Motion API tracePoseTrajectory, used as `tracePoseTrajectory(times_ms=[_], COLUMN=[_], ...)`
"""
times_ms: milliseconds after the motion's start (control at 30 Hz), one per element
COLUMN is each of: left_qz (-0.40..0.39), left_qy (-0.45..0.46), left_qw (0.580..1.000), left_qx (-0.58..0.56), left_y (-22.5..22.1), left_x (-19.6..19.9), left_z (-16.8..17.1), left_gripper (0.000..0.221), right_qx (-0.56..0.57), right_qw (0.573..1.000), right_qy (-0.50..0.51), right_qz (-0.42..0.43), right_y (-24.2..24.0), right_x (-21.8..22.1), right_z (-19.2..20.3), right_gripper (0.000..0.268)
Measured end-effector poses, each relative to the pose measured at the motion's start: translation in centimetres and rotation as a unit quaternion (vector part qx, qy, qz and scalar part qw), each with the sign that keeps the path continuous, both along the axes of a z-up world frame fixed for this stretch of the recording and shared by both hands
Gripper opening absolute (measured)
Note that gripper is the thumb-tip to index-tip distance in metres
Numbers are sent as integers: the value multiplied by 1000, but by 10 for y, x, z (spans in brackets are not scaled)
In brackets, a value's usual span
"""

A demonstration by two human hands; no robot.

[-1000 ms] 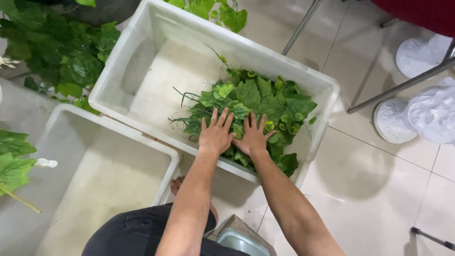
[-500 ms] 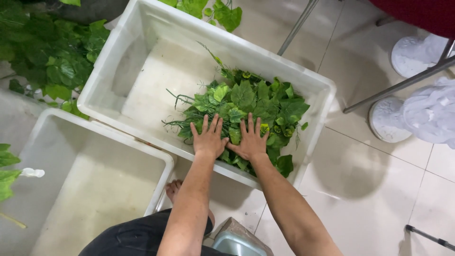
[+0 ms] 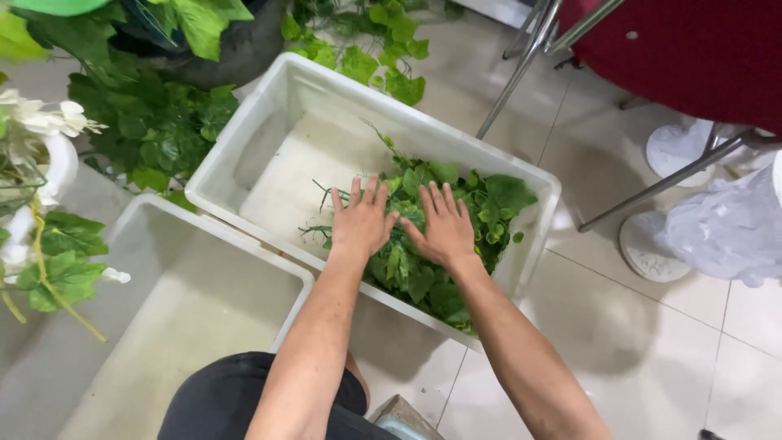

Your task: Sorting artificial green leaves and pink flowers from a large bin into smaller plastic containers.

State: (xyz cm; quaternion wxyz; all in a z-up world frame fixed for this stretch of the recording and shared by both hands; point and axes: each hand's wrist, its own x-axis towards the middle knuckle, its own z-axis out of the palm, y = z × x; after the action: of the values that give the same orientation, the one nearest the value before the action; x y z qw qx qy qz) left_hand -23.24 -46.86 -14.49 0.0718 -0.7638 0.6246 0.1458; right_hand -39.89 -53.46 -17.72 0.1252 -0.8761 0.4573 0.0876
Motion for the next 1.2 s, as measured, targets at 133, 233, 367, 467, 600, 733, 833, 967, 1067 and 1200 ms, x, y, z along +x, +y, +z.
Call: tracePoseTrajectory(times_ms=[133,233,367,467,600,733,833,967,1067,1200], left_qz=[13,-10,-11,9,60,99,142,194,234,290], left_qy=[19,-4,-53,-78,-88,-118,-123,-149,-185,-201], left_qw=[997,986,947,931,942,935,933,916,895,883], left_qx=[-80,-163,-318,-358,-318,-319,-306,-318,-331,-310], left_y=[0,4,18,37,74,120,161,211,253,309], left_x=[15,28,49,66,89,114,134,167,192,211], left_z=[36,67,116,146,181,199,213,213,204,205], left_gripper=[73,72,62,60,63,59,58,59,58,57], right_qx=[-55,-90,-134,-170,-205,-225,-244,-233,-219,-199], right_qw=[997,991,981,968,942,923,901,881,871,856], right_qy=[-44,-71,-114,-149,-214,-241,-268,-292,-295,-292], right_qz=[38,63,82,109,156,200,238,291,326,378], right_y=[-4,-1,10,26,46,77,103,141,174,218], right_x=[18,33,56,77,112,152,185,227,264,303], right_z=[50,103,167,199,214,226,231,239,236,235], right_gripper=[79,75,70,67,63,63,62,63,63,62])
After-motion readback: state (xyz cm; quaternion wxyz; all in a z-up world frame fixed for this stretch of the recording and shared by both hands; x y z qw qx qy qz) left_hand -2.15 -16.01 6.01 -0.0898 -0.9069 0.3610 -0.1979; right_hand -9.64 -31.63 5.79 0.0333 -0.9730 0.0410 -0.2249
